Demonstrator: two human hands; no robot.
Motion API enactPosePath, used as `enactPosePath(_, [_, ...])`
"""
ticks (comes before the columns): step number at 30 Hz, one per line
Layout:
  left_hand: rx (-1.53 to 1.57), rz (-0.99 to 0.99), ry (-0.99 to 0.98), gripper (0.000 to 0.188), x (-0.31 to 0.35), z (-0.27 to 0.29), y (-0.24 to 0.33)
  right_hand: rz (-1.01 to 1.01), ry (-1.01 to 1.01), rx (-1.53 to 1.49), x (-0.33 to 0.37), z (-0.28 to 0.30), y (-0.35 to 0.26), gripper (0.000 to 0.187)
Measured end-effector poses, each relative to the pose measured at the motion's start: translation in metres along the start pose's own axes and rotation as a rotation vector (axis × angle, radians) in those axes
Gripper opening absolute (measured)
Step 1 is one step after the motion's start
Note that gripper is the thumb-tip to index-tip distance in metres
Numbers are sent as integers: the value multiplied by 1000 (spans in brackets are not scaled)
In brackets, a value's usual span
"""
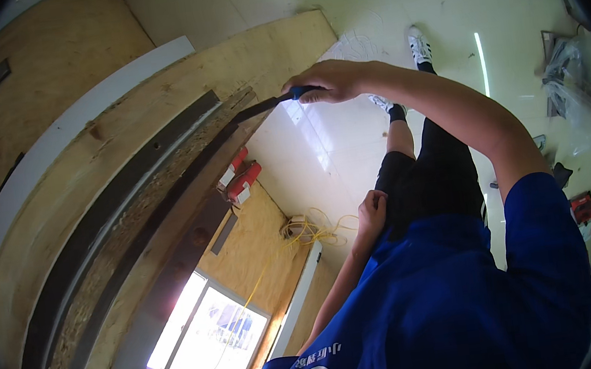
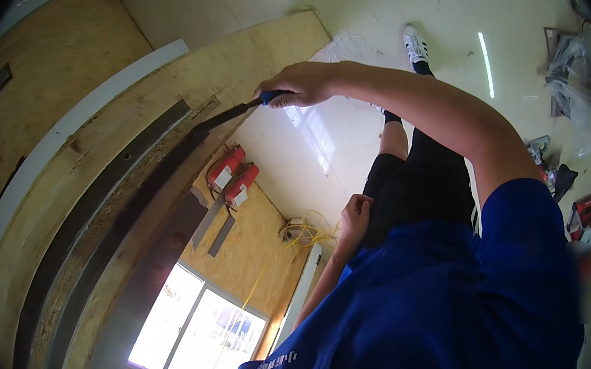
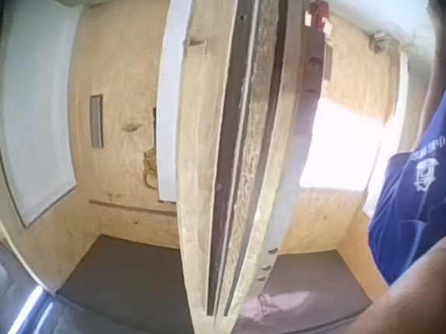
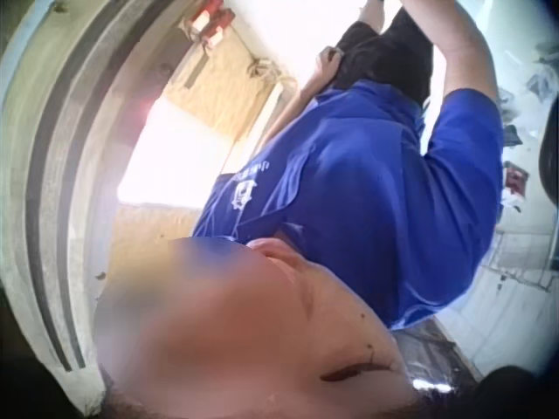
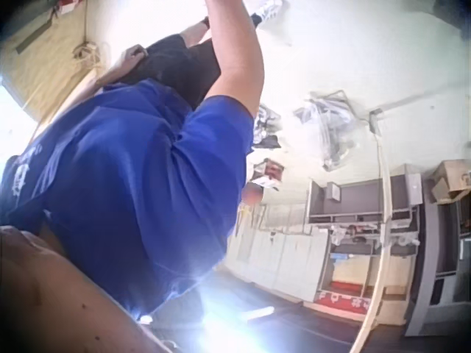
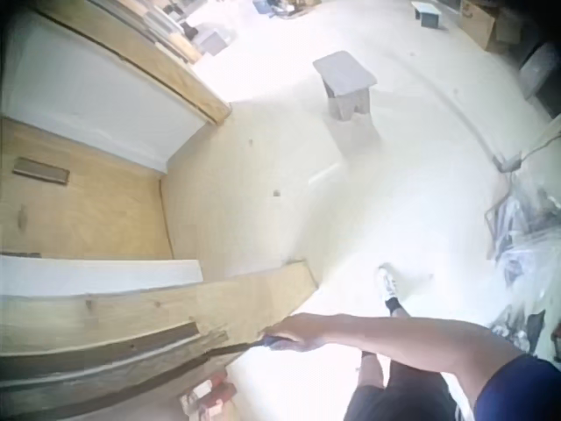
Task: The person uses a utility knife to scrape and remove old sealant or adhesive from the edge of a metal frame. They repeatedly scrape along the seam and wipe away residue with their fingers.
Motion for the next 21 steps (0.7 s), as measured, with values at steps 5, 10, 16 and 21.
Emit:
enactPosePath(5, [-29, 26, -15, 13, -4, -4, 7, -99, -76, 37, -10, 10, -7, 34])
enactPosePath(10, [-44, 12, -9, 13, -3, -10, -4, -164, 52, 126, -40, -1, -23, 25])
enactPosePath(16, [-34, 52, -15, 13, -6, -11, 2, -156, 166, 171, -54, -16, -15, 17])
enactPosePath(21, [-44, 82, -26, 13, -7, -8, 14, -232, 122, 110, -49, -22, -21, 16])
Point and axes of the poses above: each hand's wrist, its own x-axis away from the middle knuckle, its own z-axis out of the back of the hand, y = z × x, the point moved 2 cm from there along -x, towards the middle knuckle, and after that the axes turned 13 degrees about -z, right-handed, at the moved point
